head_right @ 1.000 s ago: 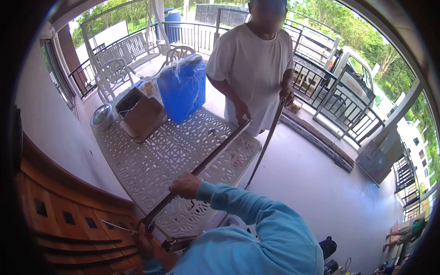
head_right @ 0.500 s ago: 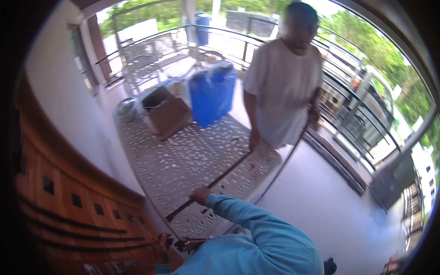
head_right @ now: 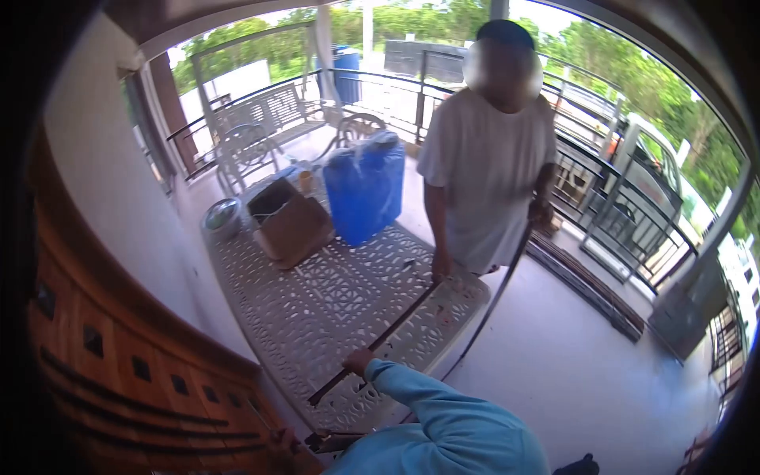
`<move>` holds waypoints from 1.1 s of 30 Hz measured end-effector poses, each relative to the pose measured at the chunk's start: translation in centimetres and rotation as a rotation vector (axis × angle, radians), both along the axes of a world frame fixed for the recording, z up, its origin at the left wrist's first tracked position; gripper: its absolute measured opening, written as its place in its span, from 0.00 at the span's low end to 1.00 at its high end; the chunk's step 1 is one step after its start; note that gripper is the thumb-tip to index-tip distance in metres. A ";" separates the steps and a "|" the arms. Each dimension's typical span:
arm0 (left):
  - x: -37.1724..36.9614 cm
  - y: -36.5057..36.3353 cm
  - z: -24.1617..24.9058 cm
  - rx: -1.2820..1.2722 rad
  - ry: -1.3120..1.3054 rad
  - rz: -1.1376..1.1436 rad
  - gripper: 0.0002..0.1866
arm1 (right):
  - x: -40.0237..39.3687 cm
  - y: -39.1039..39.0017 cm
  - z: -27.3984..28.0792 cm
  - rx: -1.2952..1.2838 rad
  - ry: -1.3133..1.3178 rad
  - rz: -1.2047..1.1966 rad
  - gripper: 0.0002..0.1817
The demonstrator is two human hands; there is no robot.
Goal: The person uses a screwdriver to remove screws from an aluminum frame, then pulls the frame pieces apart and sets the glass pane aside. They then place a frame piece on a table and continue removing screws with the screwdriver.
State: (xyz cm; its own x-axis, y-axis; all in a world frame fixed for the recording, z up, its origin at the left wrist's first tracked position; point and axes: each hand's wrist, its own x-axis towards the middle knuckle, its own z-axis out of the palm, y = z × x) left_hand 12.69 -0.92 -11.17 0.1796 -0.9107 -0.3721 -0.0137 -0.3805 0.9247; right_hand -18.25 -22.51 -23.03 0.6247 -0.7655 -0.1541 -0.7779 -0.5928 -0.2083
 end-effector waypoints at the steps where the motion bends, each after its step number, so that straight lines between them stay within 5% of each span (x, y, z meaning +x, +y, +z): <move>1: 0.3 -0.4 -0.4 0.006 0.009 -0.004 0.09 | 0.4 0.1 0.3 0.006 0.031 -0.006 0.08; 4: 0.3 0.2 0.9 0.246 -0.155 -0.146 0.25 | 0.1 0.3 0.7 0.013 0.050 -0.016 0.07; 7: -0.2 -0.4 -0.4 -0.026 0.144 0.100 0.07 | 0.3 0.3 -0.5 -0.011 0.038 -0.018 0.07; 14: 0.5 -1.1 -0.7 -0.108 0.111 0.055 0.06 | 0.2 0.2 0.3 -0.055 0.039 0.068 0.16; 17: -0.1 -1.9 -1.3 -0.142 0.099 0.068 0.10 | 1.7 1.5 5.5 -0.048 -0.284 -0.064 0.23; 23: -4.6 -4.3 4.6 -0.099 0.092 -0.160 0.21 | 6.9 3.5 13.9 1.169 -1.080 -0.361 0.33; 25: -6.0 -5.1 7.2 -0.034 -0.135 -0.305 0.24 | 7.1 5.0 17.4 1.256 -1.134 -0.368 0.33; 27: -7.3 -5.7 6.4 -0.106 0.042 -0.247 0.17 | 7.3 5.7 19.2 1.208 -1.206 -0.329 0.30; 30: -7.4 -5.9 5.9 -0.099 0.132 -0.267 0.24 | 6.3 5.8 20.9 1.191 -1.271 -0.329 0.26; 33: -6.2 -5.4 3.4 -0.173 0.293 -0.228 0.32 | 6.7 5.1 18.7 1.100 -1.798 -0.480 0.20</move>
State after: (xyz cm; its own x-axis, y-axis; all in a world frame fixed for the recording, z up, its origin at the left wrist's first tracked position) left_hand 6.53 -6.30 -7.77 -0.1251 -0.9685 -0.2154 0.1936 -0.2367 0.9521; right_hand -11.60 -17.46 -4.31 0.4007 -0.9041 -0.1483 0.5815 0.3760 -0.7214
